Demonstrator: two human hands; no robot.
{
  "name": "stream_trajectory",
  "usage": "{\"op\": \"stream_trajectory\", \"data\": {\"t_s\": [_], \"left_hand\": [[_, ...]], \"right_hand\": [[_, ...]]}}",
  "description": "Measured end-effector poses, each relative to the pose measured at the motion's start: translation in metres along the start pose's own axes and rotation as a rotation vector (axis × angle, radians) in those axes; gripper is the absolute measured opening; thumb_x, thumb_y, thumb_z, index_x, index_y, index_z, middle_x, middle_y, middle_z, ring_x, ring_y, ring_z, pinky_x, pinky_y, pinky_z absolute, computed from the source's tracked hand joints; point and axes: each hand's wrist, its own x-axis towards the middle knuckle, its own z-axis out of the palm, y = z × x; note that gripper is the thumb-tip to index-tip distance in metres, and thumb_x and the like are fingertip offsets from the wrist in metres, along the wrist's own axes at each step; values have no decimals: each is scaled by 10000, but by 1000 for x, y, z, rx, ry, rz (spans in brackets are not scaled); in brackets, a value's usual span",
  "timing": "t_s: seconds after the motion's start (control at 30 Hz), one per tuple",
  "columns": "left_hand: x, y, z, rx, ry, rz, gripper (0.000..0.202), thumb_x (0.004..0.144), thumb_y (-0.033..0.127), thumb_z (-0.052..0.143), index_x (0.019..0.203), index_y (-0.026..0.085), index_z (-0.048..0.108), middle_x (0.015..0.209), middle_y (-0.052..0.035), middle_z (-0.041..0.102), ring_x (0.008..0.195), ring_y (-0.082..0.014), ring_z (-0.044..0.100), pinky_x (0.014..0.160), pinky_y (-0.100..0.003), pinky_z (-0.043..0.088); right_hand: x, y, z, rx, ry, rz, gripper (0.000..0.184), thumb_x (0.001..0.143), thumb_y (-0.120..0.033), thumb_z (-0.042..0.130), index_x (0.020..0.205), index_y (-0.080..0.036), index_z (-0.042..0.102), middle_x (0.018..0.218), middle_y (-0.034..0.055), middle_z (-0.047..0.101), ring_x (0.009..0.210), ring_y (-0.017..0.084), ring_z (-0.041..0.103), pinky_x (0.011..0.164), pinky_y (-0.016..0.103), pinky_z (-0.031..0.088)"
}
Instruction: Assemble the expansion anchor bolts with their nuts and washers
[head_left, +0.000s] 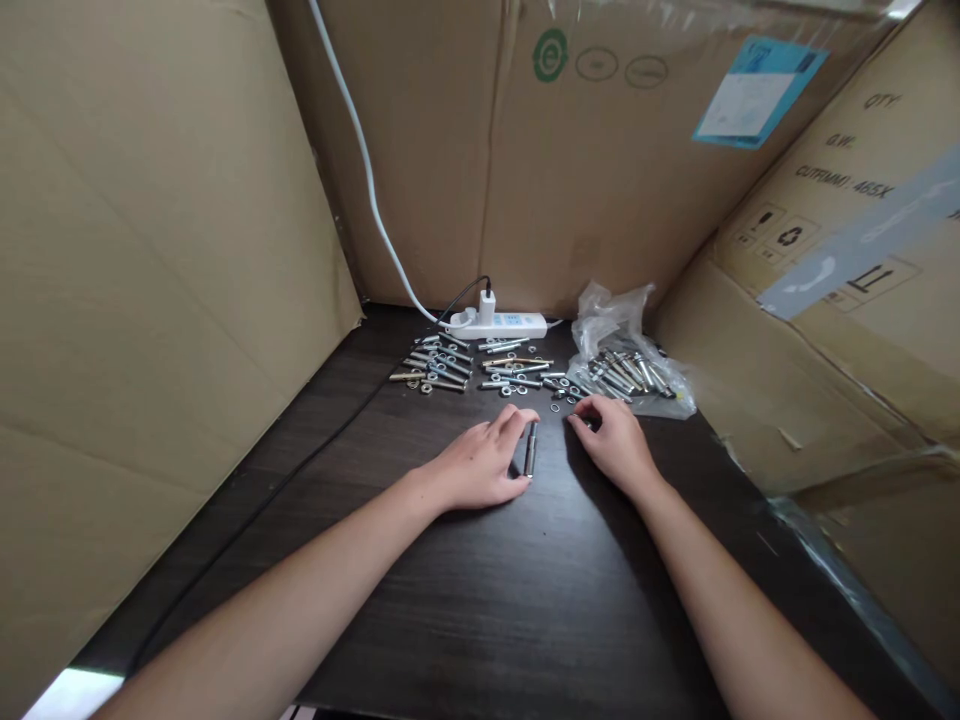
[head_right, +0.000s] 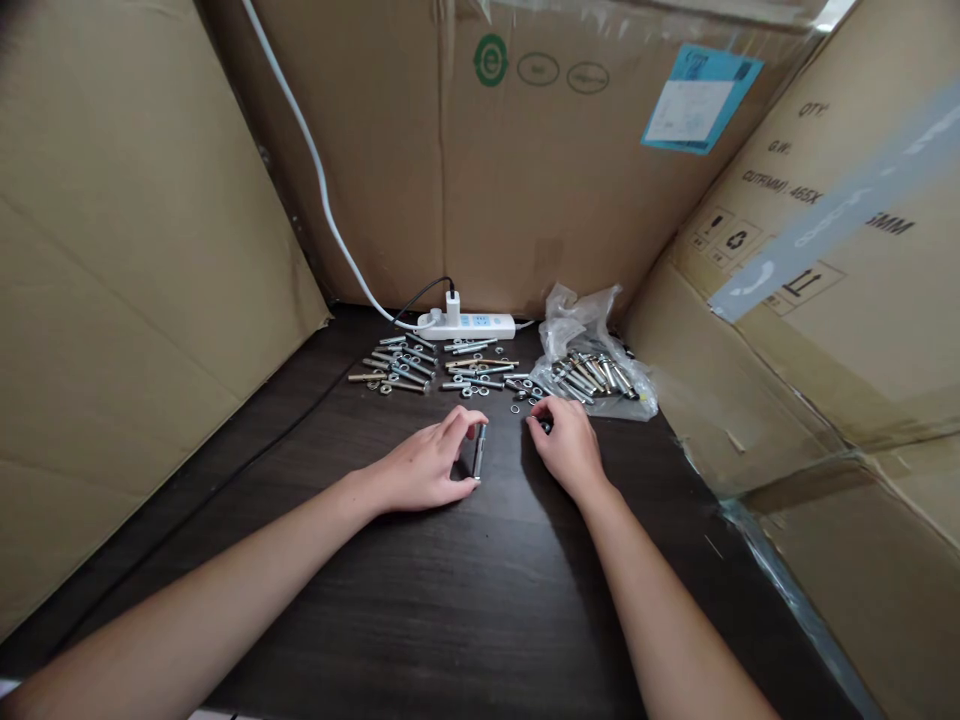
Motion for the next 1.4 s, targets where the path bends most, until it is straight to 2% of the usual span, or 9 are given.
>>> {"op": "stream_trajectory", "data": {"t_s": [0.13, 0.33, 0.43, 0.53, 0.7, 0.93, 1.17, 1.3, 1.4], "left_hand": [[0, 2, 0, -13, -3, 12, 623, 739, 270, 610, 1264, 224, 277, 1162, -88, 457, 805, -179, 579, 770, -352, 493], [-1, 7, 0, -24, 14, 89, 591, 746, 277, 618, 1237, 224, 294, 1147, -72, 460, 948, -211, 569, 815, -347, 496], [-1, 7, 1, -17, 5, 88, 594, 766, 266, 590, 1272, 235, 280, 1160, -69, 455, 922, -208, 579, 799, -350, 501], [-1, 7, 1, -3, -2, 91, 606, 779, 249, 568, 1301, 239, 263, 1172, -72, 453, 928, -216, 583, 815, -362, 496], [0, 8, 1, 16, 6, 90, 596, 785, 220, 560, 1306, 226, 271, 1173, -78, 464, 957, -222, 577, 855, -375, 487], [1, 11, -1, 56, 50, 95, 651, 816, 224, 548, 1377, 269, 221, 1183, -70, 485, 1009, -238, 570, 857, -396, 479], [1, 12, -1, 98, 69, 68, 628, 816, 260, 565, 1363, 246, 257, 1192, -72, 502, 1026, -243, 561, 866, -404, 464], [1, 12, -3, 125, 76, 57, 535, 816, 274, 577, 1295, 221, 344, 1176, -72, 511, 1007, -239, 563, 864, -406, 462], [1, 13, -4, 145, 71, 59, 475, 814, 291, 583, 1236, 203, 384, 1157, -71, 520, 995, -236, 566, 861, -405, 464]], "right_hand": [[-6, -22, -3, 264, 6, 22, 142, 788, -335, 588, 801, -198, 625, 781, 47, 641, 728, 197, 547, 683, 323, 422], [-15, -56, 4, 1104, -114, 400, 232, 696, -389, 720, 790, -194, 636, 659, -20, 557, 550, 99, 454, 531, 242, 365], [-16, -61, 6, 1320, -134, 528, 236, 653, -366, 763, 755, -190, 643, 641, -28, 525, 547, 90, 440, 503, 227, 362], [-15, -61, 6, 1385, -125, 578, 229, 637, -337, 778, 740, -191, 636, 645, -33, 520, 557, 90, 449, 508, 221, 377], [-16, -61, 5, 1420, -162, 575, 215, 658, -325, 767, 717, -184, 617, 620, -41, 502, 552, 82, 441, 514, 205, 377], [-15, -61, 7, 1456, -166, 644, 265, 615, -348, 783, 743, -194, 609, 642, -34, 565, 568, 97, 500, 556, 225, 425], [-16, -59, 8, 1430, -147, 618, 228, 656, -350, 761, 730, -198, 609, 641, -37, 558, 582, 94, 503, 569, 214, 436], [-16, -60, 9, 1434, -147, 598, 220, 673, -357, 755, 706, -195, 611, 648, -33, 540, 580, 88, 484, 544, 199, 422], [-17, -60, 10, 1362, -126, 532, 234, 704, -390, 730, 689, -194, 603, 642, -30, 524, 570, 93, 470, 533, 208, 413]]}}
